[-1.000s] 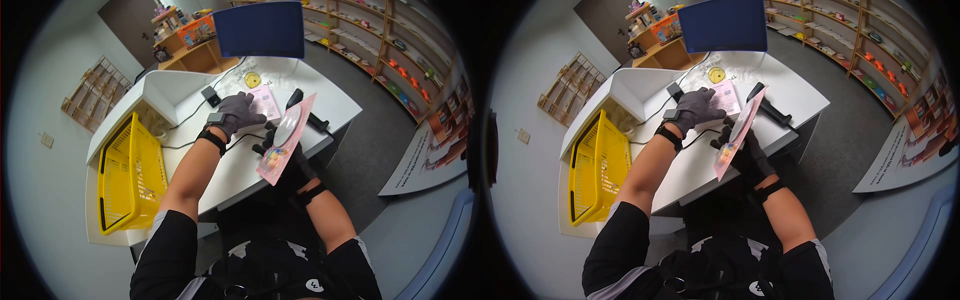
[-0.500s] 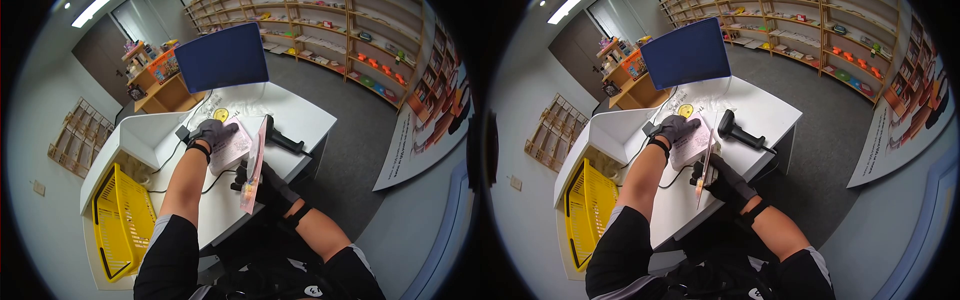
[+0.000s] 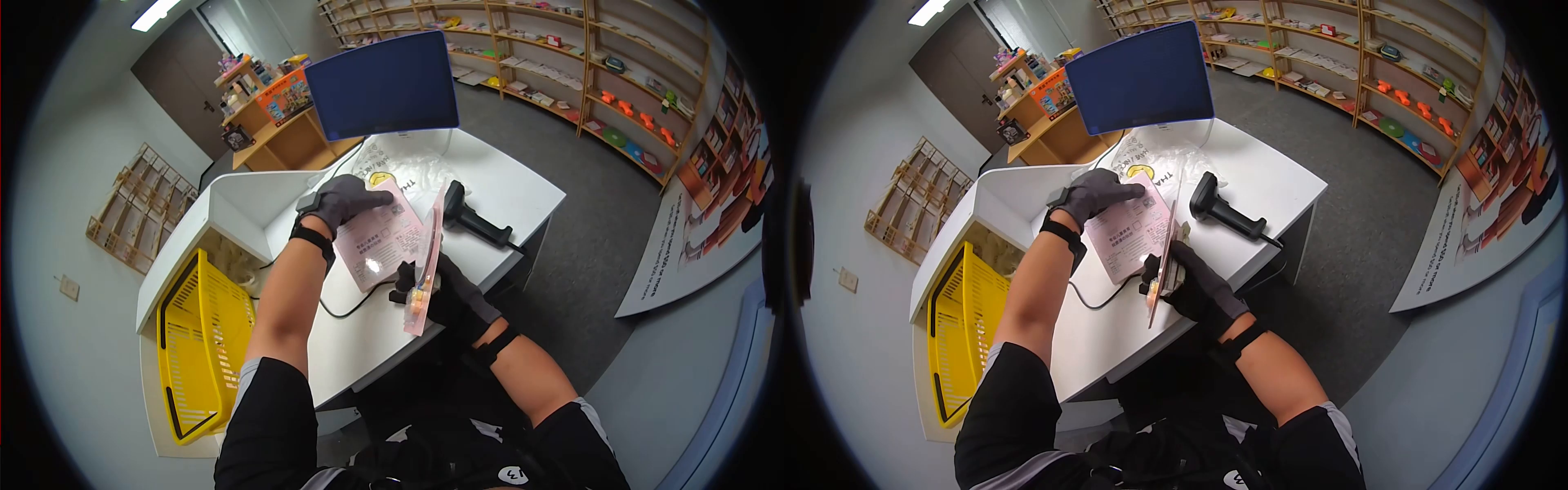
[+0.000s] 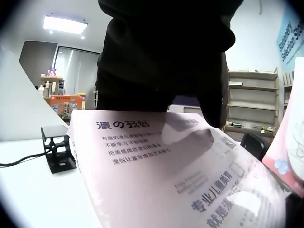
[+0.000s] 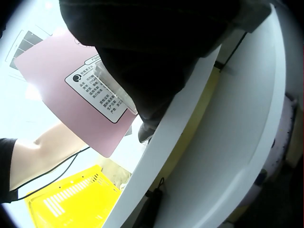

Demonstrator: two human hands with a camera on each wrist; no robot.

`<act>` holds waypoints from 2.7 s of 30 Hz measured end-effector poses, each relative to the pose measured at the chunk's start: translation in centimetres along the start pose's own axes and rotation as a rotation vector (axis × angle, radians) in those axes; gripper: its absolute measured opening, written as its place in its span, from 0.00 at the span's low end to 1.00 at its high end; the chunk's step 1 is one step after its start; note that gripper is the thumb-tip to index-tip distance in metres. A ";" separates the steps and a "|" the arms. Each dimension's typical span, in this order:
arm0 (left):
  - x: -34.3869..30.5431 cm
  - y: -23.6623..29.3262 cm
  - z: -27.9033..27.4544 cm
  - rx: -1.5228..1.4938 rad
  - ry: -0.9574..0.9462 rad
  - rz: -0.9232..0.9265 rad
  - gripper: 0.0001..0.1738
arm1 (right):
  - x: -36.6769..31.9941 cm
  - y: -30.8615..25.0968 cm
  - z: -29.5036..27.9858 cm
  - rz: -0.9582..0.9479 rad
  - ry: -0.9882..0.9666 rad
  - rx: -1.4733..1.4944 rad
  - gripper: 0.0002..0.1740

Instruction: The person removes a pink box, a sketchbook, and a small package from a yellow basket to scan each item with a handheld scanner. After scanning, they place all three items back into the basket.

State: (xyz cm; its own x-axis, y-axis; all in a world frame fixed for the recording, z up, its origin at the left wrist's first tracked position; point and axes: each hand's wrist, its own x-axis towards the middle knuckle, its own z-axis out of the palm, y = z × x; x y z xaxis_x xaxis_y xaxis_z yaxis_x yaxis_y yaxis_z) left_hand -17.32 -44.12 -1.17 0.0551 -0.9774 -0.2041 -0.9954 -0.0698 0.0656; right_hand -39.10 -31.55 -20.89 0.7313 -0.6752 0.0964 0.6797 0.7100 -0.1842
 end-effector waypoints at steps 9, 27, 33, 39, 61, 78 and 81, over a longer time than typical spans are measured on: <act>-2.4 -3.6 -1.9 -0.580 -0.280 0.057 0.35 | 0.4 -0.3 1.1 -0.002 0.064 -0.080 0.29; -34.1 -11.4 -23.9 -0.422 0.568 -0.308 0.28 | 0.3 -1.4 -3.6 -0.037 0.009 -0.239 0.35; -40.5 -24.3 -20.7 -0.580 0.773 -0.407 0.31 | 0.1 -3.0 -4.2 0.051 -0.224 -0.218 0.45; -37.3 -35.0 -14.6 -0.108 0.693 -0.751 0.36 | -0.2 -0.7 2.0 -0.058 0.016 -0.212 0.48; -24.2 -49.0 0.4 -0.860 -0.730 -0.897 0.45 | 1.8 -2.9 2.1 -0.032 0.739 -0.237 0.59; -24.2 -34.4 -6.6 -0.535 0.400 -0.580 0.32 | 1.0 0.5 0.3 -0.176 0.396 -0.403 0.46; -20.4 -29.7 -9.9 -0.730 0.555 -0.381 0.35 | -0.3 2.5 3.8 -0.410 0.321 -0.691 0.29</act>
State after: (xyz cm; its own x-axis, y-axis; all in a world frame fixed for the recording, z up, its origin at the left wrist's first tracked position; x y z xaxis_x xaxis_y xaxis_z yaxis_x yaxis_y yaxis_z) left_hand 11.92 -24.05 10.69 0.5758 -0.8060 0.1370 -0.6212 -0.3223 0.7143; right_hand -37.38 -28.85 -17.66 0.3139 -0.9492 0.0232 0.6240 0.1878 -0.7586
